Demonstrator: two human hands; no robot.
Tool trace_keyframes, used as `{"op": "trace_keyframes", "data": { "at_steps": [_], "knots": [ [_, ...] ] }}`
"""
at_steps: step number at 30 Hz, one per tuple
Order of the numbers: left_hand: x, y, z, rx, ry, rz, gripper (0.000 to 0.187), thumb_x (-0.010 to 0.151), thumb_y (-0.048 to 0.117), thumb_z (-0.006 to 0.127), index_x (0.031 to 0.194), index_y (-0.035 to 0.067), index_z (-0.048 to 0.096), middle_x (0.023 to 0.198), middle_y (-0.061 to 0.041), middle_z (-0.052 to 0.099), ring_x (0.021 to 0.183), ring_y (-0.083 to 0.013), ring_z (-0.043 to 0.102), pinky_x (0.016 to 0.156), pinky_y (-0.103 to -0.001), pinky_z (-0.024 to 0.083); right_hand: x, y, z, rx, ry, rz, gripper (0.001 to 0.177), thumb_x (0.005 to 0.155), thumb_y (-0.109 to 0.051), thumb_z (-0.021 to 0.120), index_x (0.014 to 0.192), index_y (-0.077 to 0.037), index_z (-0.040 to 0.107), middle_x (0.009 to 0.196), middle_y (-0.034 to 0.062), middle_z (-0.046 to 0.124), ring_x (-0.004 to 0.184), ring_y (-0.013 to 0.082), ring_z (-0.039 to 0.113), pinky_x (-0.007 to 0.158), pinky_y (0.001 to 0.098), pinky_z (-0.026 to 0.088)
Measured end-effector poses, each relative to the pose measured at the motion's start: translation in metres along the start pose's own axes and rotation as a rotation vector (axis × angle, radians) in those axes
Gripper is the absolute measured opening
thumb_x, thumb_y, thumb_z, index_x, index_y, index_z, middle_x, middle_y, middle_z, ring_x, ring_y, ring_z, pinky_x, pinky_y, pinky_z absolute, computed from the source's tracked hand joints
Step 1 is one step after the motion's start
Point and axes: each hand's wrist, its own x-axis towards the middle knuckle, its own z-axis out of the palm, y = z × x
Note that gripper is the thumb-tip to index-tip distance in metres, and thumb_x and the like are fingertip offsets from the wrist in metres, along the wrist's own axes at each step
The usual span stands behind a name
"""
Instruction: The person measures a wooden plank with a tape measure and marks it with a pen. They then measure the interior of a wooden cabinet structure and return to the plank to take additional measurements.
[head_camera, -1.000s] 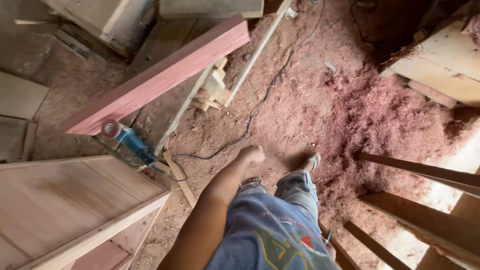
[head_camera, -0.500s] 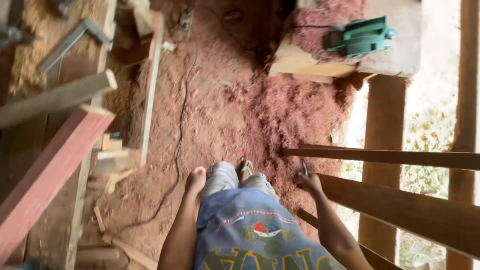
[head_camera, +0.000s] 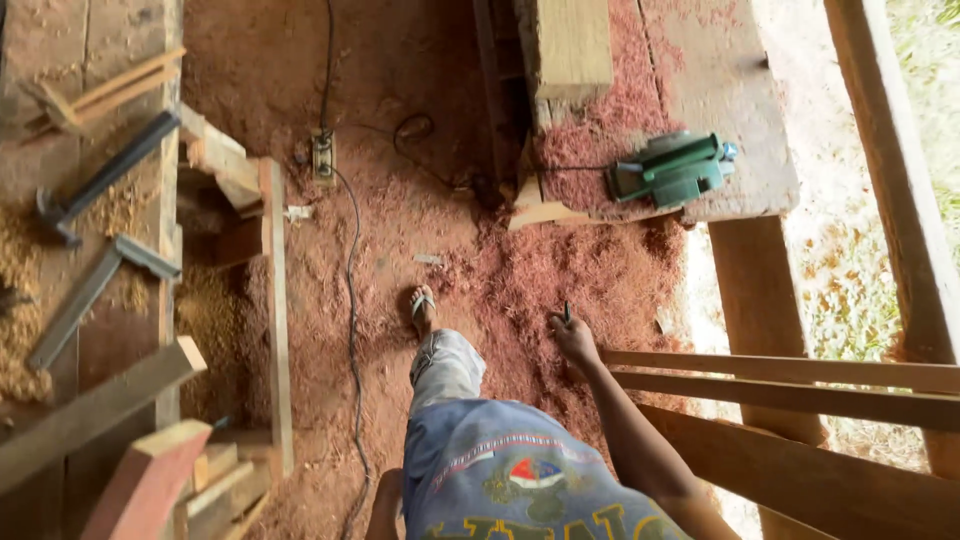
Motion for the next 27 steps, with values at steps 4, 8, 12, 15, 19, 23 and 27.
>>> {"op": "trace_keyframes", "data": {
  "at_steps": [4, 8, 12, 15, 19, 23, 27],
  "knots": [
    [0.043, 0.076, -0.095, 0.489, 0.147, 0.278, 0.03, 0.086, 0.027, 0.059, 0.088, 0.003, 0.075, 0.088, -0.02, 0.077, 0.085, -0.0321, 0.075, 0.07, -0.049, 0.057, 0.032, -0.052, 0.027, 0.079, -0.029, -0.042, 0.04, 0.111, -0.034, 0.063, 0.107, 0.005, 0.065, 0.086, 0.0086, 0.067, 0.072, 0.0127, 0.059, 0.066, 0.0328, 0.051],
    [0.123, 0.147, -0.192, 0.971, 0.242, 0.545, 0.026, 0.088, 0.015, 0.049, 0.091, 0.011, 0.074, 0.095, -0.017, 0.076, 0.091, -0.0351, 0.075, 0.074, -0.049, 0.058, 0.036, -0.161, 0.039, -0.065, 0.08, 0.131, 0.037, 0.099, -0.035, 0.063, 0.123, -0.007, 0.071, 0.088, 0.0061, 0.074, 0.067, 0.0137, 0.065, 0.064, 0.0325, 0.055],
    [0.124, 0.286, -0.319, 0.091, 0.228, 0.002, 0.023, 0.087, 0.021, 0.055, 0.079, 0.002, 0.066, 0.084, -0.017, 0.068, 0.084, -0.0281, 0.066, 0.086, -0.048, 0.054, 0.065, -0.248, 0.044, -0.138, 0.161, 0.127, 0.033, 0.098, -0.033, 0.065, 0.118, -0.008, 0.07, 0.082, 0.0051, 0.067, 0.067, 0.0136, 0.057, 0.061, 0.0317, 0.049],
    [0.12, 0.383, -0.382, 0.09, 0.21, -0.04, 0.039, 0.096, 0.043, 0.058, 0.071, 0.014, 0.048, 0.073, -0.005, 0.047, 0.068, -0.0213, 0.051, 0.074, -0.042, 0.051, 0.088, -0.294, 0.038, -0.148, 0.221, 0.105, 0.03, 0.099, -0.036, 0.064, 0.109, -0.008, 0.066, 0.081, 0.0021, 0.062, 0.067, 0.0116, 0.053, 0.059, 0.0298, 0.047],
    [0.146, 0.463, -0.402, -0.091, 0.17, 0.161, 0.052, 0.095, 0.061, 0.06, 0.069, 0.017, 0.048, 0.068, 0.0, 0.05, 0.064, -0.0181, 0.051, 0.069, -0.039, 0.043, 0.137, -0.303, 0.013, -0.096, 0.315, 0.026, 0.028, 0.101, -0.029, 0.066, 0.11, -0.004, 0.068, 0.086, 0.0041, 0.061, 0.07, 0.013, 0.053, 0.062, 0.0315, 0.049],
    [0.206, 0.508, -0.369, 0.114, 0.284, 0.419, 0.051, 0.087, 0.06, 0.066, 0.078, 0.01, 0.066, 0.079, -0.006, 0.066, 0.078, -0.0249, 0.065, 0.075, -0.042, 0.051, 0.202, -0.306, -0.019, 0.196, 0.408, -0.091, 0.031, 0.095, -0.026, 0.07, 0.111, 0.001, 0.064, 0.09, 0.0046, 0.066, 0.075, 0.0141, 0.064, 0.066, 0.0338, 0.056],
    [0.239, 0.538, -0.309, 0.063, 0.239, 0.565, 0.048, 0.084, 0.052, 0.073, 0.088, 0.004, 0.074, 0.087, -0.017, 0.077, 0.085, -0.0304, 0.074, 0.075, -0.042, 0.056, 0.272, -0.308, -0.056, -0.004, 0.578, -0.113, 0.042, 0.094, -0.027, 0.078, 0.122, 0.0, 0.063, 0.092, 0.0077, 0.062, 0.08, 0.0171, 0.058, 0.07, 0.0356, 0.051]
  ]
}}
